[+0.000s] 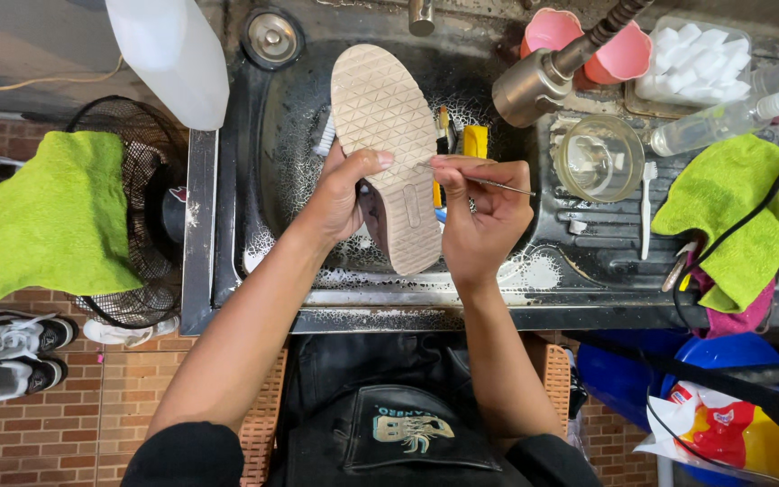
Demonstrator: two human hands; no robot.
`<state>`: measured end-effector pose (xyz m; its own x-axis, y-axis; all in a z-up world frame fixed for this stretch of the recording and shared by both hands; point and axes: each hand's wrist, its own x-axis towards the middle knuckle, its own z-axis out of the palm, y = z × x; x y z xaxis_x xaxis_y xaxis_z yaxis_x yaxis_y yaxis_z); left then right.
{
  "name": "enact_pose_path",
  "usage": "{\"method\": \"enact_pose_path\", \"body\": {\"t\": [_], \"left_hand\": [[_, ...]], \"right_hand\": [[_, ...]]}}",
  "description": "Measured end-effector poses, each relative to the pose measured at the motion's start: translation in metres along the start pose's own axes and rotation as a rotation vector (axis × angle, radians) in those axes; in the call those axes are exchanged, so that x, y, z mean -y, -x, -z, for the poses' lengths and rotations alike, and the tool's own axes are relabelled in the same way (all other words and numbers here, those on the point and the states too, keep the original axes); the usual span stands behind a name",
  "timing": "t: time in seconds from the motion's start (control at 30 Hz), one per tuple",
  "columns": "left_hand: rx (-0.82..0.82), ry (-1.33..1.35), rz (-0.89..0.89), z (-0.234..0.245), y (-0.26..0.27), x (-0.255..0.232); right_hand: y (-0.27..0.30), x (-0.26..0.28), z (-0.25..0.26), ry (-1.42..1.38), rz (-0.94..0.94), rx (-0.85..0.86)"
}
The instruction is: The person cleans the sole of a single sneaker in a sink. They first use a small metal tool to pick at the tread, then scrub the entire sole with a brush while rinsing under running water.
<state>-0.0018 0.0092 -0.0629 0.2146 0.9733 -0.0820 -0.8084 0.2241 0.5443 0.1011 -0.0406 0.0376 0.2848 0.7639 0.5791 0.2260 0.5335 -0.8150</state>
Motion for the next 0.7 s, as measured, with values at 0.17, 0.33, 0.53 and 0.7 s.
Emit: {"method": "enact_pose_path", "body": {"t": [0.17,0.33,0.53,0.7], "left_hand": [[-0.001,-0.007,0.009,-0.003,0.001,-0.004],[-0.017,-0.033,0.011,-0.007,0.001,-0.008],[-0.071,-0.013,0.017,-0.01,0.002,-0.011],[-0.07,-0.071,0.029,-0.011,0.001,-0.013]], "right_hand": [[-0.001,-0.001,-0.001,0.006,0.012,-0.005],[-0.002,0.0,-0.005,0.02,0.076,0.016],[-0.001,0.0,-0.007,0.116,0.215,0.056],[0.005,-0.004,-0.008,0.054,0.138,-0.011]]}}
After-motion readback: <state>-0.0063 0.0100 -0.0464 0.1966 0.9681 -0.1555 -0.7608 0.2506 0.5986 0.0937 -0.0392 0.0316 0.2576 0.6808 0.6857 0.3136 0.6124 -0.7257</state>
